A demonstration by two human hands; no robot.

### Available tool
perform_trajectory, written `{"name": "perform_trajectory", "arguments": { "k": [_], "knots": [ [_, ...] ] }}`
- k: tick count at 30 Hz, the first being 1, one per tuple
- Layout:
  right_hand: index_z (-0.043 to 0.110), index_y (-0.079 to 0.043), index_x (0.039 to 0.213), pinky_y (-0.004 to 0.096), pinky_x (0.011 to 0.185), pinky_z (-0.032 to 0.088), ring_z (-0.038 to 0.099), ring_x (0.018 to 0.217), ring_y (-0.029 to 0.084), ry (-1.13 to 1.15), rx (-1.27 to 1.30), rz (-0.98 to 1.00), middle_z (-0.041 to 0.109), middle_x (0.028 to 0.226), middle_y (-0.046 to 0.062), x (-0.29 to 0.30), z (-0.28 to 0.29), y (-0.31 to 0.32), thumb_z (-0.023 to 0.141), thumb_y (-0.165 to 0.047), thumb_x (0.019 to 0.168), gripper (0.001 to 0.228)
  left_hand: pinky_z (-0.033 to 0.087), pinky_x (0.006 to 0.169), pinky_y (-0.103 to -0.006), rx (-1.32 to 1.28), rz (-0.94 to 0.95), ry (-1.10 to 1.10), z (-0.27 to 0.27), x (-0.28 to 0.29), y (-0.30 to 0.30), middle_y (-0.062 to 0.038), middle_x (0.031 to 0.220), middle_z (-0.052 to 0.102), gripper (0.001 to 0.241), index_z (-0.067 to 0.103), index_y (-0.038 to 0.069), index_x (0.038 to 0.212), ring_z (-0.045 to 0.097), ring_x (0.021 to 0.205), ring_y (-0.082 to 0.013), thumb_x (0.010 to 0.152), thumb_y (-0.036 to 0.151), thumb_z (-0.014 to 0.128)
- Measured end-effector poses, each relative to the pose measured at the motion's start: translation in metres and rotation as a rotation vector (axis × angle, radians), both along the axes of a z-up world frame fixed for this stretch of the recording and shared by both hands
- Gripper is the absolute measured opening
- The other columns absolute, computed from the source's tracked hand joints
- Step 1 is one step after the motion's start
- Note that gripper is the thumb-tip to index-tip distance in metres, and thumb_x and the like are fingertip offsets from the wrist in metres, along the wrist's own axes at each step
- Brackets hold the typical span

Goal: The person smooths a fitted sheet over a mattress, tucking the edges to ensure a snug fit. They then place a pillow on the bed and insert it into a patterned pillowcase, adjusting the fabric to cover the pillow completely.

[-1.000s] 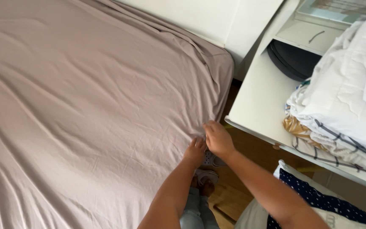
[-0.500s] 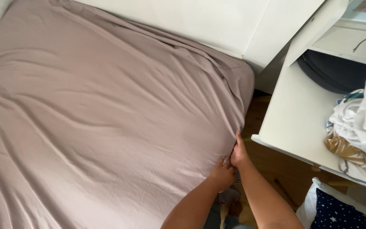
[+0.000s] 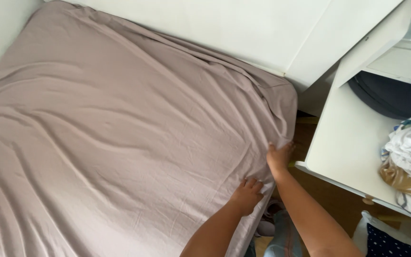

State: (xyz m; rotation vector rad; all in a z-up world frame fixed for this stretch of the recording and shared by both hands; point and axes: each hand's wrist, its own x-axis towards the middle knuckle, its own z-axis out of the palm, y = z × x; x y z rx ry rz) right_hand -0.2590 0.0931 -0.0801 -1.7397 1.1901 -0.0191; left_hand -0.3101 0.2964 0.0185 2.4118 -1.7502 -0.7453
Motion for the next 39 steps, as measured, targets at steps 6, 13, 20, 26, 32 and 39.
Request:
{"name": "perform_trajectory", "arguments": {
  "k": [6,13,20,26,32,39],
  "knots": [
    [0.013,0.011,0.156,0.047,0.125,0.014,0.009,0.155,0.045,-0.098,-0.257,0.238,0.011,0.163,0.035,0.033,0.08,0.016,0.071,-0.035,0.092,0.098,0.031,0.121,-0.0563,0.266,0.102,0.239,0.026,0.028,-0.034,-0.006,0.154,0.048,0.056,0.064,0.02,0.139,0.032,0.149,-0.0336,0.084,0.014,0.071],
    [0.039,0.001,0.151,0.04,0.115,0.039,0.044,0.142,0.037,-0.08,-0.106,0.472,0.038,0.156,0.026,0.078,0.17,-0.009,0.066,-0.026,0.092,0.07,0.043,0.114,-0.0463,0.137,0.307,0.424,-0.037,0.035,-0.034,-0.007,0.149,0.053,0.058,0.064,0.024,0.14,0.046,0.139,-0.0322,0.088,-0.001,0.055],
    [0.056,-0.004,0.14,0.039,0.107,0.046,0.059,0.128,0.034,-0.027,-0.128,0.562,0.059,0.141,0.02,0.139,0.128,-0.057,0.06,-0.021,0.096,0.047,0.041,0.114,-0.045,0.048,0.547,0.313,0.038,0.085,-0.034,-0.007,0.147,0.051,0.048,0.064,0.019,0.134,0.043,0.142,-0.0296,0.092,0.0,0.051],
    [0.041,-0.015,0.153,0.051,0.118,0.035,0.04,0.144,0.034,0.15,-0.321,0.803,0.039,0.159,0.015,0.178,0.087,-0.074,0.052,-0.036,0.1,0.059,0.021,0.123,-0.0498,0.133,0.619,0.16,0.018,0.137,-0.083,-0.013,0.166,0.02,0.057,0.048,0.015,0.147,0.015,0.154,-0.0364,0.092,0.002,0.054],
    [0.006,-0.022,0.165,0.062,0.123,0.015,-0.001,0.159,0.036,0.474,-0.243,0.741,-0.003,0.173,0.011,0.194,0.031,-0.12,0.051,-0.079,0.085,0.107,0.018,0.124,-0.048,0.177,0.783,0.2,0.026,0.204,-0.155,-0.012,0.173,-0.003,0.077,0.021,0.016,0.162,0.001,0.157,-0.0365,0.093,0.004,0.056],
    [0.0,-0.013,0.165,0.059,0.124,0.001,-0.008,0.156,0.043,0.458,-0.081,0.467,-0.005,0.171,0.016,0.22,0.056,-0.101,0.063,-0.081,0.078,0.126,0.019,0.126,-0.0472,0.254,0.818,0.145,0.004,0.25,-0.197,-0.012,0.172,-0.004,0.087,0.004,0.008,0.164,0.001,0.158,-0.0356,0.097,0.016,0.06]
  ]
}}
